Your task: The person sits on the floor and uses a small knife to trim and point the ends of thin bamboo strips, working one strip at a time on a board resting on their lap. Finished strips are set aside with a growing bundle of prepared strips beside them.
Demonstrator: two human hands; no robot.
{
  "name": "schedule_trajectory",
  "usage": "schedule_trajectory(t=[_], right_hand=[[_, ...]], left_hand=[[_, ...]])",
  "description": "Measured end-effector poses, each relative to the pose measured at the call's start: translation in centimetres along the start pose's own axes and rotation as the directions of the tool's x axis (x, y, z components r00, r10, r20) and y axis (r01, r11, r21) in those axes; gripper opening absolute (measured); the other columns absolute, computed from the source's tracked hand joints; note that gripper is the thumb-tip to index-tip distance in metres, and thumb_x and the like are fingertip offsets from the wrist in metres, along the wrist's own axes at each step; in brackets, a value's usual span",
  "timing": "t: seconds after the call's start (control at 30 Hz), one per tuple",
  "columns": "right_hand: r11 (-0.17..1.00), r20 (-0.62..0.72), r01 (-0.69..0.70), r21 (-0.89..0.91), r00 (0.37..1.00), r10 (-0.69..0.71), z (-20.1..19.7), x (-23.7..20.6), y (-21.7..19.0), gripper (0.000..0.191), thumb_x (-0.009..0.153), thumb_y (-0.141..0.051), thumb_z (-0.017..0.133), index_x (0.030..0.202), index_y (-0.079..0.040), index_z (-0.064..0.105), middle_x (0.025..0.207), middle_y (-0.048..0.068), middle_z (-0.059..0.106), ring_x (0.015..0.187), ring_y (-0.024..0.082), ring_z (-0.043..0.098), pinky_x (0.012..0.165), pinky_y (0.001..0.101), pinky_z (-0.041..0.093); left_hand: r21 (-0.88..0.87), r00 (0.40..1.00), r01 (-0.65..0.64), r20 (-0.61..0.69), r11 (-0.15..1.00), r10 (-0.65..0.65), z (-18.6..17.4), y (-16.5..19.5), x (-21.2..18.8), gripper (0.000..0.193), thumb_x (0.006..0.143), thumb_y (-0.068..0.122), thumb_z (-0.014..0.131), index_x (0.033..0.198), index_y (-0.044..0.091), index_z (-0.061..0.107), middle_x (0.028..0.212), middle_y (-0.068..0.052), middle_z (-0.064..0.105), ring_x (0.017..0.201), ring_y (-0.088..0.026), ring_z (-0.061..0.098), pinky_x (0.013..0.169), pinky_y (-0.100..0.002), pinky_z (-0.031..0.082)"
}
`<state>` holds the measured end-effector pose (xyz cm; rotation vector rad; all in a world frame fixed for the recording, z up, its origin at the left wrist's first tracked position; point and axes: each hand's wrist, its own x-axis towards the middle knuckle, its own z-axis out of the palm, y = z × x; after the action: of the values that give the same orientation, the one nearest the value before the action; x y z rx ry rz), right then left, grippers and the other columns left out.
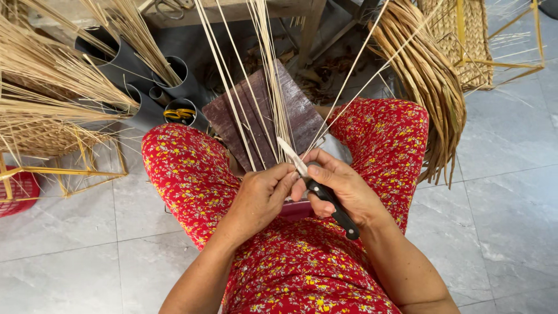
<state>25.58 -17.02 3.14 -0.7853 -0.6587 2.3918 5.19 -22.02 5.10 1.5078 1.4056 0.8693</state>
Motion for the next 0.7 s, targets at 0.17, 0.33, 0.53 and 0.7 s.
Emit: schedule_trajectory(t=[0.17, 0.33, 0.53, 0.7], right_hand=[[0.999, -0.027, 0.034, -0.002, 0.999, -0.034, -0.2, 0.2, -0.7, 0.033, 0.099, -0.024, 0.062, 0.123, -0.009, 0.045, 0.084, 0.022, 0.070, 0.041, 0.011, 0.049, 0.039, 0.0241, 0.040], [1.000, -0.010, 0.002, -0.028, 1.000, -0.002, 0.2, 0.5, 0.2, 0.034, 0.102, -0.023, 0.063, 0.125, -0.005, 0.046, 0.083, 0.021, 0.069, 0.041, 0.011, 0.048, 0.037, 0.0238, 0.038], [1.000, -0.018, 0.027, -0.008, 0.999, -0.027, -0.2, 0.1, -0.7, 0.033, 0.101, -0.024, 0.061, 0.124, -0.007, 0.045, 0.085, 0.022, 0.070, 0.042, 0.011, 0.049, 0.038, 0.0236, 0.039], [1.000, -0.028, 0.020, 0.012, 0.999, -0.020, 0.1, 0.6, -0.4, 0.031, 0.100, -0.023, 0.060, 0.124, -0.010, 0.045, 0.086, 0.023, 0.071, 0.041, 0.012, 0.049, 0.038, 0.0236, 0.039]], left_hand=[[-0.098, 0.995, -0.092, -0.051, 0.991, 0.087, -0.7, 0.1, -0.8, 0.018, 0.103, 0.016, 0.059, 0.110, 0.006, 0.072, 0.077, -0.010, 0.077, 0.069, -0.013, 0.077, 0.061, -0.031, 0.060], [0.061, 0.995, 0.073, -0.075, 0.995, -0.068, 0.0, 0.7, -0.2, 0.021, 0.100, 0.016, 0.061, 0.109, 0.004, 0.075, 0.068, -0.016, 0.071, 0.056, -0.020, 0.071, 0.056, -0.033, 0.053], [-0.035, 0.995, -0.070, -0.076, 0.997, 0.068, -0.4, 0.5, -0.3, 0.021, 0.098, 0.015, 0.064, 0.111, 0.001, 0.071, 0.080, -0.010, 0.077, 0.068, -0.014, 0.077, 0.060, -0.029, 0.058], [-0.075, 0.993, -0.031, -0.112, 0.997, 0.022, -0.2, 0.2, -0.5, 0.019, 0.100, 0.015, 0.061, 0.108, 0.002, 0.073, 0.075, -0.009, 0.077, 0.067, -0.014, 0.077, 0.061, -0.028, 0.059]])
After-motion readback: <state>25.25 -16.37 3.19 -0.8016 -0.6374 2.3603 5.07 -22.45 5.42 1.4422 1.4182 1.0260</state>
